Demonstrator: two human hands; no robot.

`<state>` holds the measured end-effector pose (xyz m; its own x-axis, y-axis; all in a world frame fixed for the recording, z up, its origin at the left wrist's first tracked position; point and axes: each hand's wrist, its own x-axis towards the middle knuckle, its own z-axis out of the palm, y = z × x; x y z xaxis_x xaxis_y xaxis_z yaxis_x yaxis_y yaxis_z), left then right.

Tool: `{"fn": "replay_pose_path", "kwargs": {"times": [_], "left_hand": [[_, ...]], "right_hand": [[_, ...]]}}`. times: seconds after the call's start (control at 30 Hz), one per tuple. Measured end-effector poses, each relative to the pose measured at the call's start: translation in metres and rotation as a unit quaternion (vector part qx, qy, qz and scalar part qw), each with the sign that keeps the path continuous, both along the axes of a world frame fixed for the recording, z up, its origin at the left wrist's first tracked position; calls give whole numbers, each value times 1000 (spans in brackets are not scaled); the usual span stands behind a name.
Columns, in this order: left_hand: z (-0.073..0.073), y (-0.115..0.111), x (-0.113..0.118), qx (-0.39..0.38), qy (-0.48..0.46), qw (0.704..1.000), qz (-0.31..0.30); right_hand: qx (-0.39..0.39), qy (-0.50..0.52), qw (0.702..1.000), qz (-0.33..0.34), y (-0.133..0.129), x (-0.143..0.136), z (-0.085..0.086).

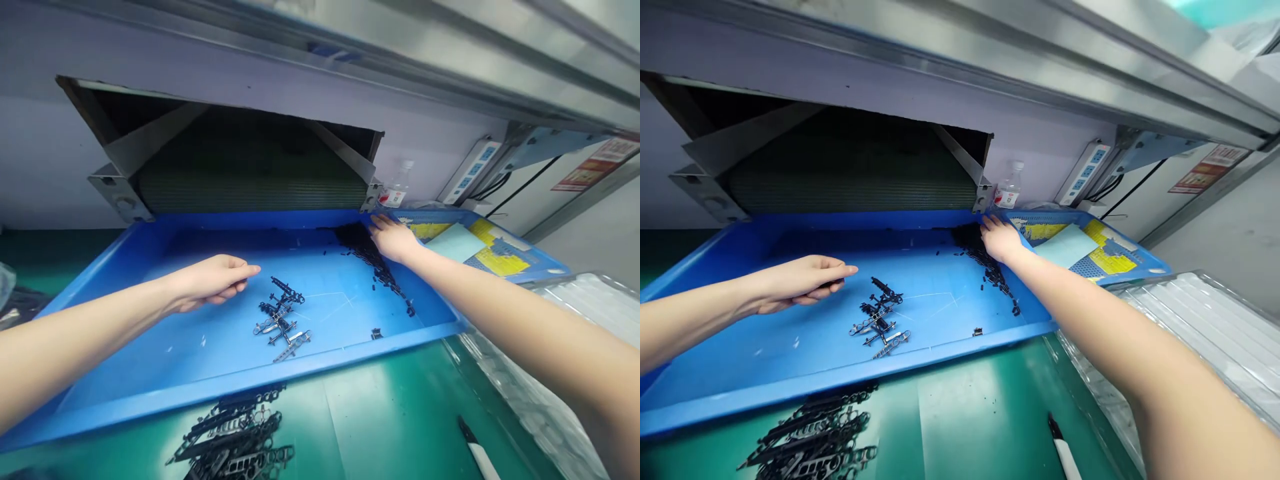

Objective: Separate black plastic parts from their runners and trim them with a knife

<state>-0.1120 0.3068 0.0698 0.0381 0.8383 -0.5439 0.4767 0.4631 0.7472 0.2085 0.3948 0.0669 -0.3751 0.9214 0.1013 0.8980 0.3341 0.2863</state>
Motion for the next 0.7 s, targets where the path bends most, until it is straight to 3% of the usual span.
{"fn": "replay_pose_path", "kwargs": {"times": [0.1,0.2,0.4,0.53,0.7], "left_hand": [[18,-23,-11,13,-5,1000,11],[42,-52,-32,50,-3,997,57],[83,-104,-101,170,62,957,227],[87,-118,-150,193,168,913,318],[73,-114,-173,164,274,892,320]], "right_hand": [[0,22,999,-36,-23,-6,25],[-31,57,997,-44,-53,-15,36],[-153,201,967,-6,-95,-65,20],[-230,293,928,-20,-106,-111,10],[-312,373,870,-81,-112,-145,6]]}}
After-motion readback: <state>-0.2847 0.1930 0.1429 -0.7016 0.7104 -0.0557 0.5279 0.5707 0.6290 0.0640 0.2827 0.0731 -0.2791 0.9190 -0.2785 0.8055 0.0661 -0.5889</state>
